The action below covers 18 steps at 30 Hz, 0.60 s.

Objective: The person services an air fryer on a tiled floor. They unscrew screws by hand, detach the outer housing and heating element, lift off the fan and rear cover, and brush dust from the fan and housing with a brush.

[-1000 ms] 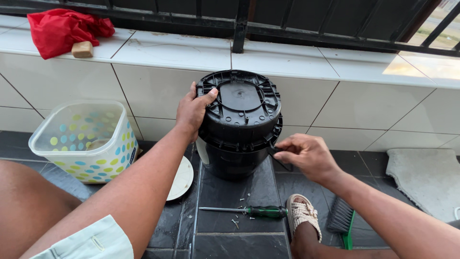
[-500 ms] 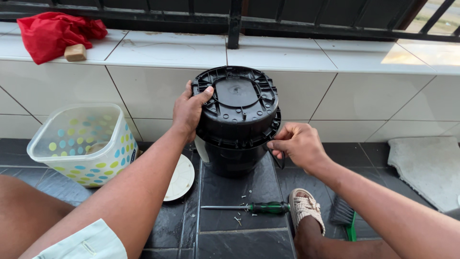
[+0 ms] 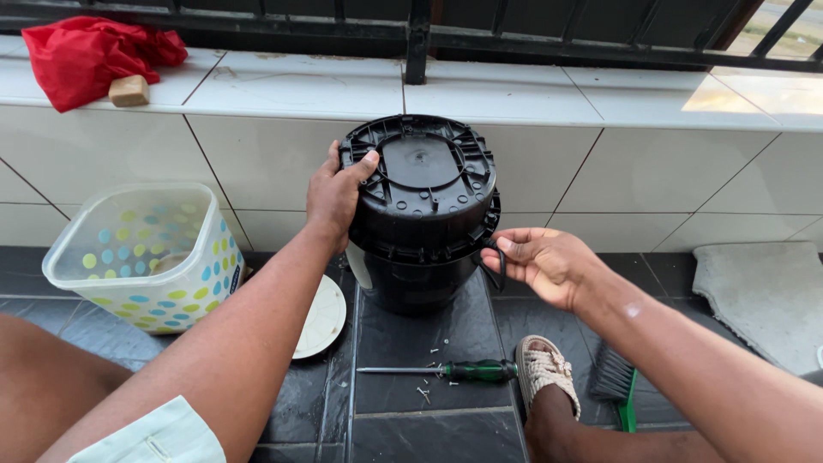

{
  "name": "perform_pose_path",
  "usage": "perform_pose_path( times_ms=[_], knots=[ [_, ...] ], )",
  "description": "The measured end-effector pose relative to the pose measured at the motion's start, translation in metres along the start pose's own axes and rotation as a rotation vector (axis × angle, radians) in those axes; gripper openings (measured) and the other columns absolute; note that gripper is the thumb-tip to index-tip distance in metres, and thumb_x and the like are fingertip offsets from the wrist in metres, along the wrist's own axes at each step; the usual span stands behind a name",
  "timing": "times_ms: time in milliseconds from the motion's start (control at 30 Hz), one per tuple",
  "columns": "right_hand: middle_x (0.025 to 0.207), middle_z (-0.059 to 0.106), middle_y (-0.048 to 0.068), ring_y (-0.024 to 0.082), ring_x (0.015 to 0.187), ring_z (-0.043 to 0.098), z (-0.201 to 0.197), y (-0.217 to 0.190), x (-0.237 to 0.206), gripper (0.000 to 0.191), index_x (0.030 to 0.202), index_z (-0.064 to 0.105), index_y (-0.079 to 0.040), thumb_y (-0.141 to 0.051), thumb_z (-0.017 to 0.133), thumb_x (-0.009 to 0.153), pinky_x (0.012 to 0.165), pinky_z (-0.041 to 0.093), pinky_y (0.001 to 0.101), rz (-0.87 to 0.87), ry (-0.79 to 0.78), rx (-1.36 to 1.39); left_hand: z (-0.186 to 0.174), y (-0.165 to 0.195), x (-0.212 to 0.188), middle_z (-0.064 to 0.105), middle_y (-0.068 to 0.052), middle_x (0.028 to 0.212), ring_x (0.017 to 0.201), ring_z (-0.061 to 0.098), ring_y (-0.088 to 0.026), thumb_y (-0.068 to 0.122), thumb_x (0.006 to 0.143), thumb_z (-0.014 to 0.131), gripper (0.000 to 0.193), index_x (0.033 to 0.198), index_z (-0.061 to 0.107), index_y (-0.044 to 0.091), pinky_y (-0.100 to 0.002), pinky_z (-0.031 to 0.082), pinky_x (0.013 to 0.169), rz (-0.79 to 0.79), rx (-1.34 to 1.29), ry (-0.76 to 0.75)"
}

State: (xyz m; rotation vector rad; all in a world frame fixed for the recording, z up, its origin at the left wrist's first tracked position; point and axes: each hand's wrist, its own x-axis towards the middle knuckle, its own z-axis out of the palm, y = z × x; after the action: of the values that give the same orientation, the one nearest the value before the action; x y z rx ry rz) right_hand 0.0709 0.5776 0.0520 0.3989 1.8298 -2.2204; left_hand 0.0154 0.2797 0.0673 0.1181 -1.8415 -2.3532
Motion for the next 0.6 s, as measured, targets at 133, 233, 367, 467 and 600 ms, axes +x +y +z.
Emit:
perform_pose_path(
  times_ms=[133,233,367,467,600],
  knots=[
    [0.107,0.068,0.018,0.03,0.093,0.072,0.012,0.007,-0.009,0.02,0.113,0.061,0.01,0.004,0.06,0.094,0.085,0.064,0.0394,-0.095,0.065,-0.003,-0.001,-0.001,0.003,0.066,-0.013,0.136,0.114,0.068,-0.019,0.031,0.081,0.078,0.095,0.16,0.03,0.009,-0.03,0.052,0.096,0.001,-0.015,0.003],
    [0.104,0.067,0.019,0.031,0.091,0.072,0.017,0.005,-0.015,0.015,0.109,0.063,0.011,0.006,0.062,0.094,0.083,0.064,0.0395,-0.198,0.097,-0.111,-0.002,-0.002,0.006,0.064,-0.012,0.137,0.116,0.066,-0.018,0.031,0.081,0.078,0.096,0.16,0.027,0.011,-0.03,0.052,0.096,-0.037,0.001,-0.013],
    [0.108,0.066,0.022,0.032,0.094,0.072,0.015,0.002,-0.008,0.019,0.112,0.057,0.011,0.007,0.059,0.094,0.087,0.064,0.0395,-0.086,0.108,-0.017,-0.002,-0.004,0.01,0.066,-0.013,0.135,0.112,0.068,-0.019,0.028,0.081,0.077,0.095,0.16,0.028,0.009,-0.031,0.056,0.092,-0.03,-0.045,-0.039],
    [0.114,0.062,0.021,0.032,0.101,0.07,0.01,0.003,0.008,0.023,0.118,0.052,0.009,0.006,0.056,0.095,0.092,0.062,0.039,0.021,0.081,0.218,-0.003,-0.004,0.011,0.066,-0.014,0.136,0.111,0.069,-0.018,0.027,0.083,0.078,0.093,0.16,0.028,0.008,-0.03,0.056,0.091,-0.004,-0.049,-0.056],
    [0.117,0.061,0.02,0.029,0.107,0.068,0.004,0.008,0.02,0.021,0.117,0.052,0.008,0.005,0.057,0.096,0.096,0.061,0.0361,0.072,0.056,0.359,-0.004,-0.003,0.012,0.068,-0.014,0.132,0.105,0.07,-0.019,0.028,0.083,0.076,0.094,0.159,0.025,0.009,-0.031,0.058,0.087,-0.047,-0.06,-0.07]
  ],
)
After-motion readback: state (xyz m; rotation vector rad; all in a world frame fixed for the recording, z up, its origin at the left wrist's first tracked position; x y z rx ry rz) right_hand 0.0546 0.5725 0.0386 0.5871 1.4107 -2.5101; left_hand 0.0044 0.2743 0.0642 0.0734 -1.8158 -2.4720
